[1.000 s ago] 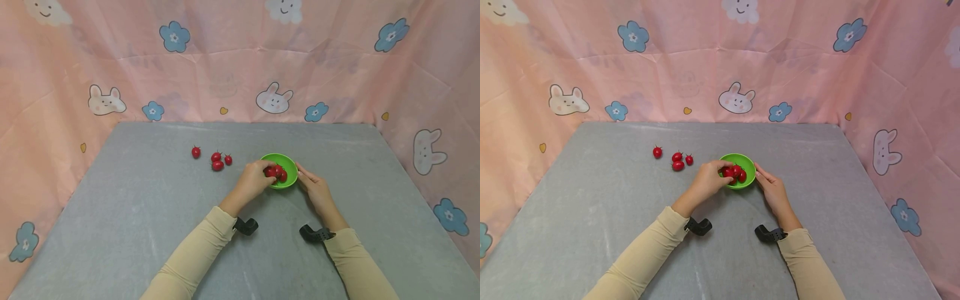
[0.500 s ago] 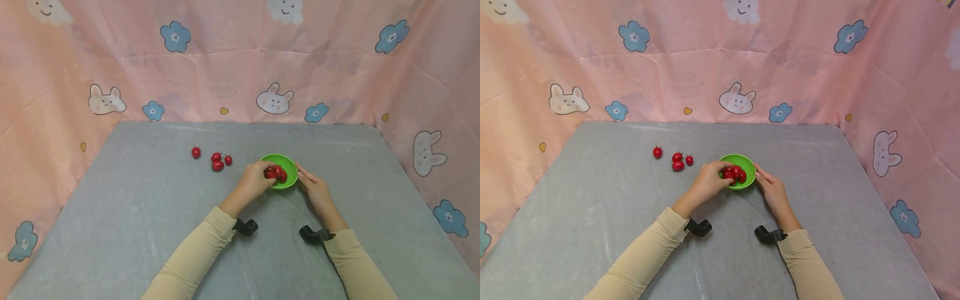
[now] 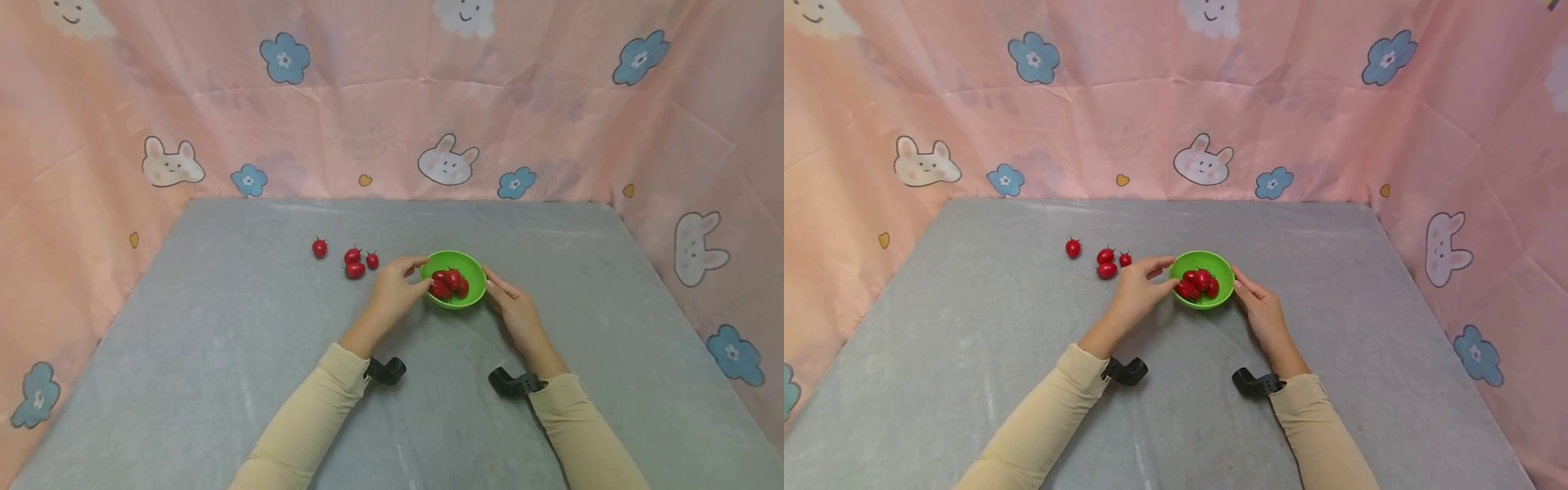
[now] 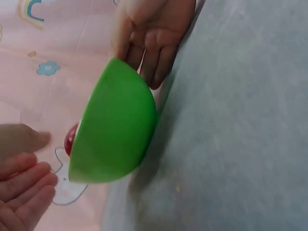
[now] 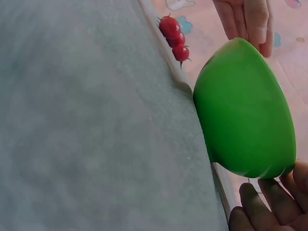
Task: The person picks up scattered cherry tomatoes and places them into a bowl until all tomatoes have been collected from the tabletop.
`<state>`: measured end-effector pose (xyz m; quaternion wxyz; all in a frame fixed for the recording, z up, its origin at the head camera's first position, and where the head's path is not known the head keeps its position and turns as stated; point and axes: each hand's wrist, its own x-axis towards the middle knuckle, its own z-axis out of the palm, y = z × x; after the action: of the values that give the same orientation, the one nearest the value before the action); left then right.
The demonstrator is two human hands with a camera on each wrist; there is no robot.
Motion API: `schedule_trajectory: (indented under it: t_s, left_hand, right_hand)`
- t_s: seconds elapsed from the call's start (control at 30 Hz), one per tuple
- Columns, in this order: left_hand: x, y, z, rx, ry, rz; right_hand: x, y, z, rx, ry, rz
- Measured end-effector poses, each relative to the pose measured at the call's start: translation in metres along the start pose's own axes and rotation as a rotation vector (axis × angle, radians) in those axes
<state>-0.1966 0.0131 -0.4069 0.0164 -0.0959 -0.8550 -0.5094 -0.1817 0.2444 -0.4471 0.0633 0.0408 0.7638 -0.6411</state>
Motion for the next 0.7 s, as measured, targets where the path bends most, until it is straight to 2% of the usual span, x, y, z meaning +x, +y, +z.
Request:
schedule_trajectory:
  t_s: [0.17,0.3,0.7]
  left_hand:
    - [-0.002,-0.009,-0.005,-0.033,0.102,0.068]
    - [-0.002,-0.014,-0.012,-0.038,0.159,0.069]
    - [0.001,-0.029,-0.031,-0.062,0.198,0.01]
  right_hand:
    - [0.0,0.0,0.0,-0.001,0.004,0.007]
    - [0.0,0.0,0.0,0.0,0.009,0.005]
    - [0.001,0.0,0.001,0.002,0.017,0.007]
